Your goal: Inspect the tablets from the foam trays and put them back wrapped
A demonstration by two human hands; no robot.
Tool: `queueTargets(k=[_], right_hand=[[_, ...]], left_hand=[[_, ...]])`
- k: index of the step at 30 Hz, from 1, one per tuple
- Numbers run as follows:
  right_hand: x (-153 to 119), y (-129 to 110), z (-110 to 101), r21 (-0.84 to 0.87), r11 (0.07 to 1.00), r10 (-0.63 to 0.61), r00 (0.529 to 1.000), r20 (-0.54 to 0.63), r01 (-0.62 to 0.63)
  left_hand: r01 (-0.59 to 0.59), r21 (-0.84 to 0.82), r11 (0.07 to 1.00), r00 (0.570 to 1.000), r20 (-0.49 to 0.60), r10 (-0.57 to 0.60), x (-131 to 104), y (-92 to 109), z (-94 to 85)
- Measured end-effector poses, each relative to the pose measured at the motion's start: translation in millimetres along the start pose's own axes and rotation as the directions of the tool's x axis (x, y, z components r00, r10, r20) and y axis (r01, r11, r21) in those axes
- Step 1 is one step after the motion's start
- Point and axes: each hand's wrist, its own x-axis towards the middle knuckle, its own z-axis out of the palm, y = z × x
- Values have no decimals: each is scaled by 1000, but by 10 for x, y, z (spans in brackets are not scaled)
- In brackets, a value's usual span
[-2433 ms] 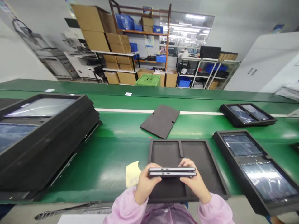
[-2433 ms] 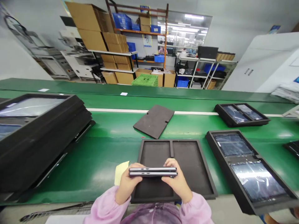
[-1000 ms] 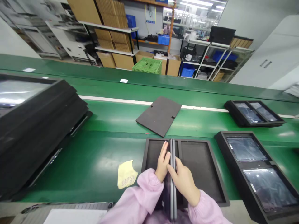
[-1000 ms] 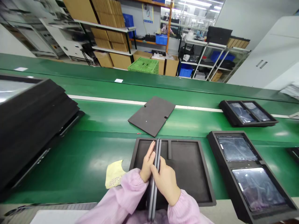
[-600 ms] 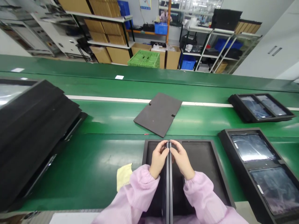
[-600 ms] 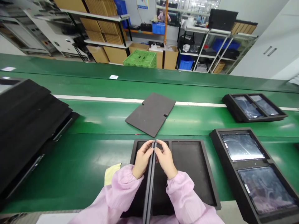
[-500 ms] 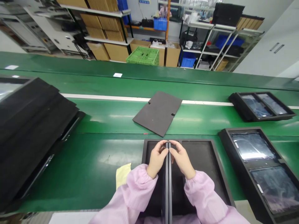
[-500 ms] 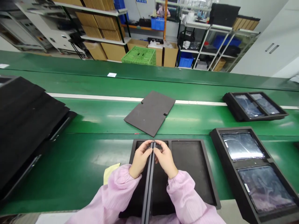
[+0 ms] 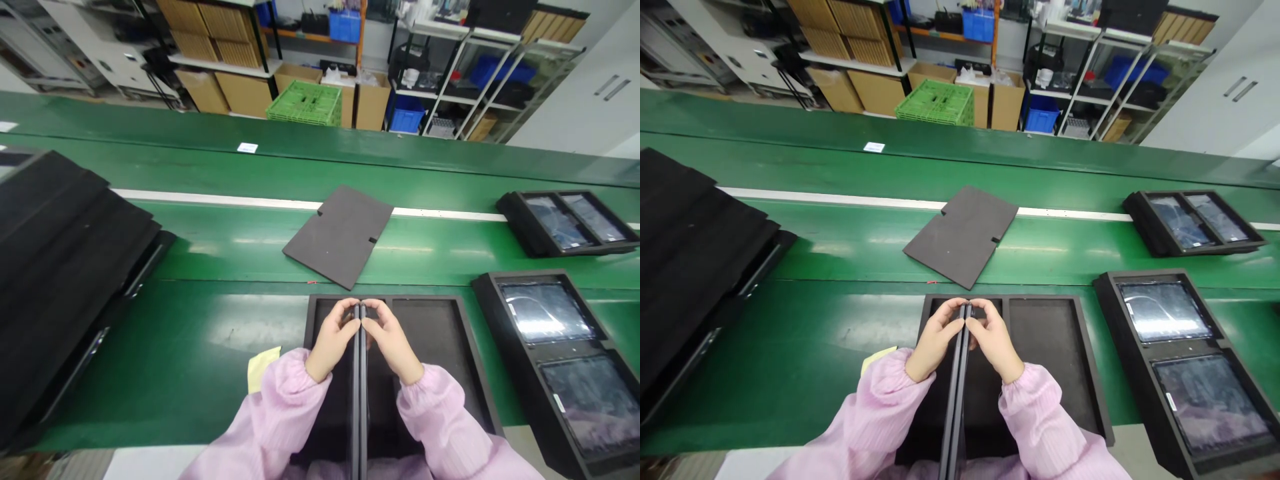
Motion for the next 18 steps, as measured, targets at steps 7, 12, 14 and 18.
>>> queueTargets(k=[7,12,14,18], right_hand=[[-41,-42,-69,-15,1000,12,992,125,-10],[-44,-41,-71,-26,1000,-4,989,147,8],[-62,-34,-68,-33,999,-23,991,128,28],[-99,-37,-56,-10,1000,-20,985,173,22]], left_hand=[[-17,-51,999,991,129,24,2,14,-80],[-55,-27,998,988,143,58,6,7,-74],[-71,-12,997,987,145,72,-2,-35,-87],[-99,-41,994,971,215,105,-2,-137,-153]])
